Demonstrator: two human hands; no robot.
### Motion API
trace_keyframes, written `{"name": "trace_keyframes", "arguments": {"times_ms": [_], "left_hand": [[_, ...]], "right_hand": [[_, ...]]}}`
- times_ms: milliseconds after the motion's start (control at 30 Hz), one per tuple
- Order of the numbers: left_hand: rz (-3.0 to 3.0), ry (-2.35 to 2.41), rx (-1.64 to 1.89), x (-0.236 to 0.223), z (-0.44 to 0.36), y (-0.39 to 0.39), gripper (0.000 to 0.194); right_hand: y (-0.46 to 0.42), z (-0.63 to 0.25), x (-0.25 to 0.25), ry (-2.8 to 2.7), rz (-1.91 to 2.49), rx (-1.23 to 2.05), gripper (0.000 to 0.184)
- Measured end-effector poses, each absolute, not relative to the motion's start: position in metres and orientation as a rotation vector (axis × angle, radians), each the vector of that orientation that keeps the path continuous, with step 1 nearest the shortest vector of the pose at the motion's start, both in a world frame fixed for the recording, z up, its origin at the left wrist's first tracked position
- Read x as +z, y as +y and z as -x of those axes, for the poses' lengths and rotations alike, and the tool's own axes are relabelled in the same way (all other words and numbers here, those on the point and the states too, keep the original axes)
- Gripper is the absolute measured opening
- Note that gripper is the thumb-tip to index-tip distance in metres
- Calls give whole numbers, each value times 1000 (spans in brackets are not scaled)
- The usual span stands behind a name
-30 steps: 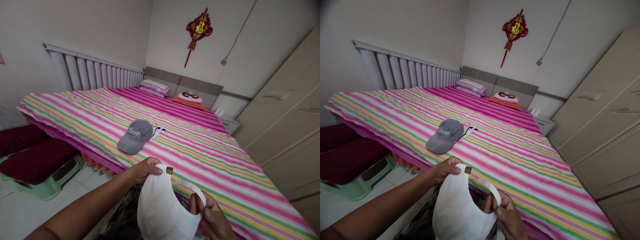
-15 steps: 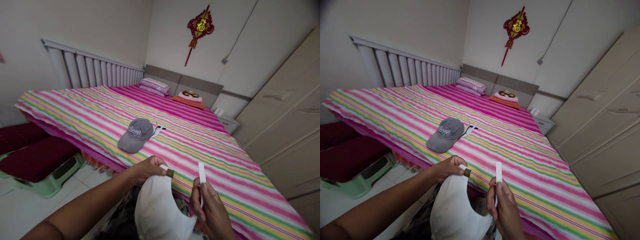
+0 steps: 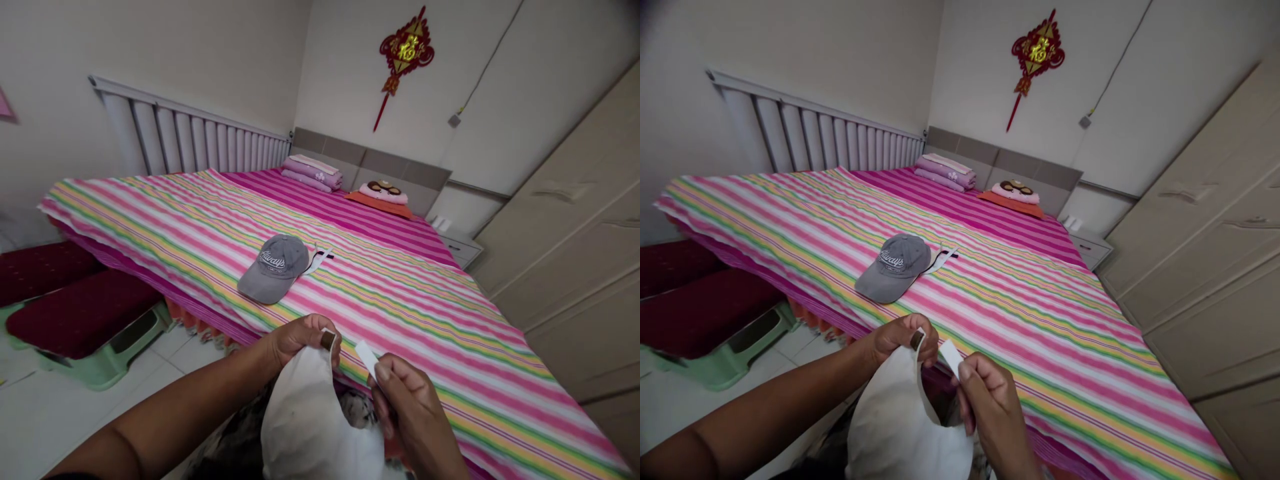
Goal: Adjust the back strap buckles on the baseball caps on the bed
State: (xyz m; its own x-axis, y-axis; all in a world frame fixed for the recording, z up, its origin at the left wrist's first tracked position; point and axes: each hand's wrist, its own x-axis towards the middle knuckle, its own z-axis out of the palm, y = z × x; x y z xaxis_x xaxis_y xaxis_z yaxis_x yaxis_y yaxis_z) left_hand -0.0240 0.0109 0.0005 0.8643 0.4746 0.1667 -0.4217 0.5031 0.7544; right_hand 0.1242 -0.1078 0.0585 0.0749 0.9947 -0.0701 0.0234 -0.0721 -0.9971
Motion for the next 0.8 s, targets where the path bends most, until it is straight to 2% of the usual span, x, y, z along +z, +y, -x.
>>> {"name": "trace_keyframes", "arguments": {"times_ms": [333,800], "left_hand": [[-768,-18,507,7,22,8,24],[-867,195,519,9,25,5,32]], "right_hand": [[-101,-120,65,-1275,1322,1140,33],[-98,-116,66,-1317,1371,1128,31]]}}
